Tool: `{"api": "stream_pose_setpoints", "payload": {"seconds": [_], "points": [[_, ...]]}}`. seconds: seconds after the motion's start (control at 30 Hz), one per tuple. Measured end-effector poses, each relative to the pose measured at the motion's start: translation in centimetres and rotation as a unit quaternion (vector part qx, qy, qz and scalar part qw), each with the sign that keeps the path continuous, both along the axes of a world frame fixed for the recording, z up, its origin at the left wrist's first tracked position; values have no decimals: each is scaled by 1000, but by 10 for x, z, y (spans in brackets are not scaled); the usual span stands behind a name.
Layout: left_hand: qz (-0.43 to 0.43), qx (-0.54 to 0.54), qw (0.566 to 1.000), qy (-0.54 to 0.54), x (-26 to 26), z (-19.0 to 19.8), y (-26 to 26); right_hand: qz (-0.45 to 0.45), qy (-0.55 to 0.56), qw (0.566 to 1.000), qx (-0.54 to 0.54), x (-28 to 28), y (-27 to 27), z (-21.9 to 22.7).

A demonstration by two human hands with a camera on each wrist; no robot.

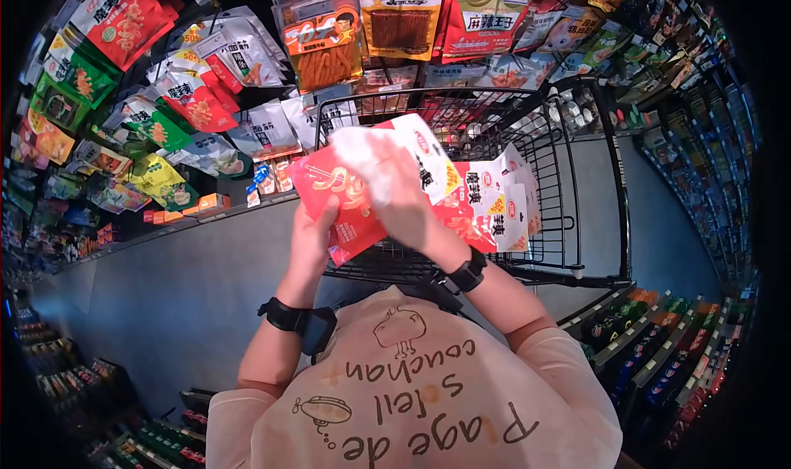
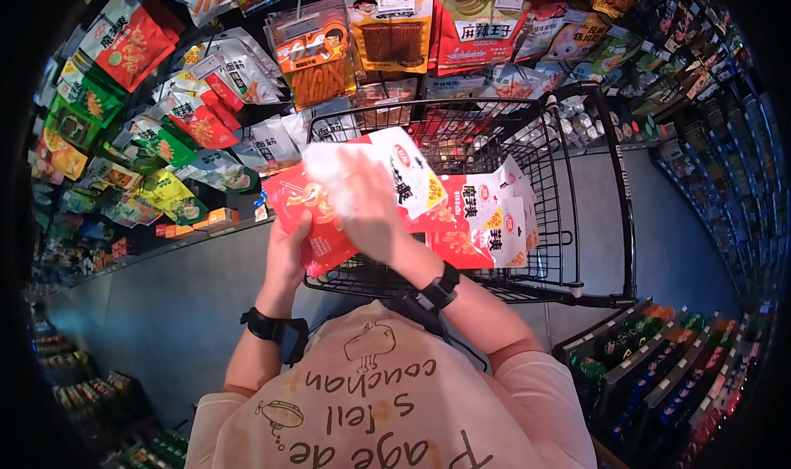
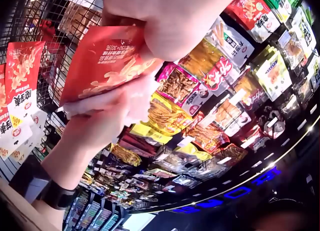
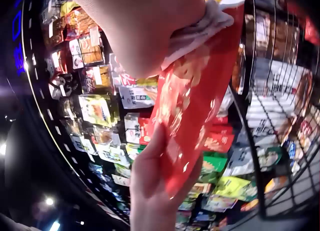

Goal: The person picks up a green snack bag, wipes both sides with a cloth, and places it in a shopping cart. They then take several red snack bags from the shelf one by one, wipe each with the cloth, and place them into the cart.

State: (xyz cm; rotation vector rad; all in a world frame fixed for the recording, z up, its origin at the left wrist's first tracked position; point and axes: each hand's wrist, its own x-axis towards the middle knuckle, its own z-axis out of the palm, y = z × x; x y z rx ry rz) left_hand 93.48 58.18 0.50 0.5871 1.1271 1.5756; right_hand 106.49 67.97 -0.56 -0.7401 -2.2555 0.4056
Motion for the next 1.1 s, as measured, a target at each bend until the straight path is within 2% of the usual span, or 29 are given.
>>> {"api": "stream_pose_setpoints", "payload": {"seconds": [0.07, 0.1, 0.13, 0.2, 0.23, 0.27, 0.33, 0.37, 0.4, 0.43, 0.47, 0.5, 0.53, 0.57, 0.6, 0.63, 0.67, 0.7, 0.73, 0.77, 0.8, 0.83, 0.87, 0.9, 0.93, 1.0, 1.1], "points": [[25, -23, 999, -9, -5, -12, -6, 139, -20, 990, -28, -8, -26, 27], [51, -47, 997, -17, -9, -16, -10, 187, -24, 978, -85, -12, -34, 33], [50, -46, 998, -16, -12, -19, -14, 187, -24, 978, -84, -9, -38, 33], [27, 48, 977, 207, -19, -20, -20, 239, -15, 954, -182, -4, -41, 33], [66, -17, 995, -79, -24, -4, -10, 208, -90, 963, -143, 0, -34, 36], [69, -17, 994, -80, -25, 3, -12, 211, -92, 963, -143, 8, -29, 33], [56, 6, 998, -22, -28, 10, -16, 116, -81, 987, -73, 22, -19, 20], [66, -9, 998, 23, -30, 9, -21, 156, 42, 970, -182, 18, -7, 17], [66, -10, 998, 22, -35, 11, -27, 190, 164, 925, -286, 14, 4, 14], [43, 33, 949, 311, -41, 14, -33, 97, 204, 891, -394, 23, 0, 7], [17, 71, 817, 572, -45, 16, -39, -29, 167, 817, -550, 31, 1, 0], [26, 101, 716, 690, -47, 17, -45, -41, 230, 782, -578, 34, 5, -10], [29, 95, 716, 691, -50, 12, -54, -51, 291, 741, -604, 33, 8, -19], [14, 104, 654, 750, -55, 2, -64, -48, 288, 740, -607, 31, 8, -25], [-2, 112, 586, 803, -60, -9, -74, -51, 245, 805, -538, 29, 6, -29], [-15, 105, 585, 804, -65, -21, -83, -54, 201, 862, -463, 27, 4, -32], [-16, 102, 585, 804, -66, -32, -91, -8, 155, 927, -342, 20, -7, -35], [-30, 91, 593, 799, -67, -40, -97, 84, 105, 960, -245, 10, -17, -31], [-44, 80, 601, 794, -68, -47, -102, 179, 159, 917, -319, -2, -33, -16], [-40, 75, 610, 788, -66, -51, -104, 250, -4, 936, -248, -28, -36, -33], [-41, 73, 610, 788, -64, -60, -109, 330, 75, 914, -225, -36, -53, -26], [6, 53, 685, 726, -62, -69, -112, 417, 86, 886, -181, -45, -59, -14], [54, 33, 752, 656, -63, -76, -115, 392, -66, 909, -126, -47, -76, -41], [22, 59, 691, 720, -68, -74, -116, 391, -73, 909, -122, -50, -75, -49], [24, 58, 689, 722, -70, -74, -118, 390, -79, 910, -118, -54, -73, -55], [-25, 41, 647, 761, -72, -73, -124, 343, -74, 933, -77, -63, -56, -82], [0, 49, 661, 749, -69, -62, -117, 233, -91, 964, -88, -63, -27, -93]]}}
